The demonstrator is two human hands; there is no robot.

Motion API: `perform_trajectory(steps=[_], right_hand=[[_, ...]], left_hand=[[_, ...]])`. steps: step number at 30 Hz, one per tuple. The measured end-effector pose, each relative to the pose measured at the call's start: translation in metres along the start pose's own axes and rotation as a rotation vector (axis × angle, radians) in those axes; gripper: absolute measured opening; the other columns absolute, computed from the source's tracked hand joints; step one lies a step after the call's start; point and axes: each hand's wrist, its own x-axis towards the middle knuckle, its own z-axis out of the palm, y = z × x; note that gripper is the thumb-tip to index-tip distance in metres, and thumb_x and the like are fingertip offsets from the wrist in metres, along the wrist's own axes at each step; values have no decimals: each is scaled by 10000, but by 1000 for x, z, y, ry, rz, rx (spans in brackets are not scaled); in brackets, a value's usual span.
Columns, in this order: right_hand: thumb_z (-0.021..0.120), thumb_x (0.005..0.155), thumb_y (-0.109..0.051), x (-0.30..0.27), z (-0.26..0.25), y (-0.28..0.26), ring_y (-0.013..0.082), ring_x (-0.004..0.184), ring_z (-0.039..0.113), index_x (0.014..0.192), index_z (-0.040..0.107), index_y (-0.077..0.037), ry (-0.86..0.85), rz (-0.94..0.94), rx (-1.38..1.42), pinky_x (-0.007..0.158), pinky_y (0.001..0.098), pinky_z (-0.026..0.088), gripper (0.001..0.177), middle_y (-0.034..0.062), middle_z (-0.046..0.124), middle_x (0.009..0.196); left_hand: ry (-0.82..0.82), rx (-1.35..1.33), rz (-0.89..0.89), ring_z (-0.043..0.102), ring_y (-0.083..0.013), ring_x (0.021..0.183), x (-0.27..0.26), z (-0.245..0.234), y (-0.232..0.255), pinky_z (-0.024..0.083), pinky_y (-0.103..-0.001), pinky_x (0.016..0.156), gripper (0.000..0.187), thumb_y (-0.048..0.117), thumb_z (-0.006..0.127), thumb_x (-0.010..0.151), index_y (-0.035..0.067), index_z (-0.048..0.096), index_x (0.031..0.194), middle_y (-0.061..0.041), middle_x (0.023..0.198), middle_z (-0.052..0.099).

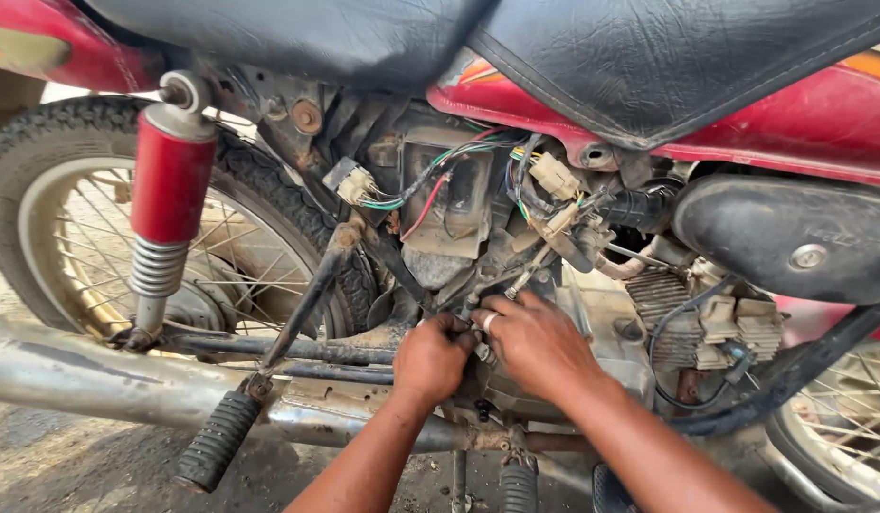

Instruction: The person works on the engine area of a red motorcycle parked on a street-side repair spot. They unscrew and remove fasteners by hand, manipulate wiring and components near the engine, and use a socket wrench to loosen bolts, with removed parts and tools lying on the ground beside the bike.

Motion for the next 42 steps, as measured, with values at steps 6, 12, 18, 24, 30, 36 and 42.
perform_trajectory(steps=[6, 12, 18, 24, 30, 36, 42], right_hand=[[561, 929, -170, 17, -21, -13, 382, 1014, 624, 1286, 701, -251, -382, 82, -160, 778, 499, 557, 392, 95, 606, 1158], [588, 924, -210, 18, -17, 2, 379, 952, 657, 1033, 742, -157, -332, 11, -134, 759, 532, 532, 196, 124, 597, 1099], [593, 895, -165, 23, -11, 14, 407, 850, 696, 984, 732, -124, -301, -49, -121, 710, 558, 539, 171, 150, 628, 1147], [621, 889, -216, 28, -21, 12, 402, 833, 701, 1054, 705, -97, -357, -41, -98, 727, 549, 546, 220, 138, 650, 1191], [662, 839, -215, 39, -24, 11, 403, 913, 690, 1168, 678, -139, -405, -25, -69, 777, 553, 541, 338, 126, 708, 1074], [692, 840, -275, 45, -41, 2, 370, 970, 686, 1154, 692, -170, -538, -31, -125, 810, 537, 533, 331, 101, 709, 1057], [633, 889, -231, 38, -22, 15, 351, 939, 699, 1008, 745, -146, -489, -84, -142, 792, 531, 541, 184, 83, 696, 1040]], left_hand=[[12, 52, -16, 699, -381, 1026, -1, 0, 9, 537, -480, 902, 303, 372, 737, 825, 170, 771, 1048, -179, 1014, 754], [-8, 73, -55, 696, -393, 1034, -2, -5, 18, 538, -492, 910, 284, 376, 720, 848, 169, 777, 1035, -182, 1027, 753], [-28, 132, -54, 692, -394, 1044, -2, -5, 19, 537, -497, 914, 295, 392, 731, 838, 164, 772, 1021, -178, 1036, 749], [-48, 212, -50, 683, -401, 1060, 1, -6, 24, 536, -509, 920, 301, 407, 694, 867, 179, 766, 1049, -188, 1060, 741], [-72, 225, -64, 683, -397, 1075, -1, -11, 26, 534, -506, 936, 292, 390, 682, 874, 194, 769, 1071, -187, 1089, 737], [-94, 218, -78, 680, -385, 1096, 1, -10, 28, 531, -497, 951, 304, 380, 686, 871, 195, 761, 1101, -183, 1111, 733], [-93, 232, -88, 675, -390, 1102, -3, -13, 32, 531, -497, 947, 328, 387, 677, 886, 176, 746, 1128, -191, 1119, 728]])
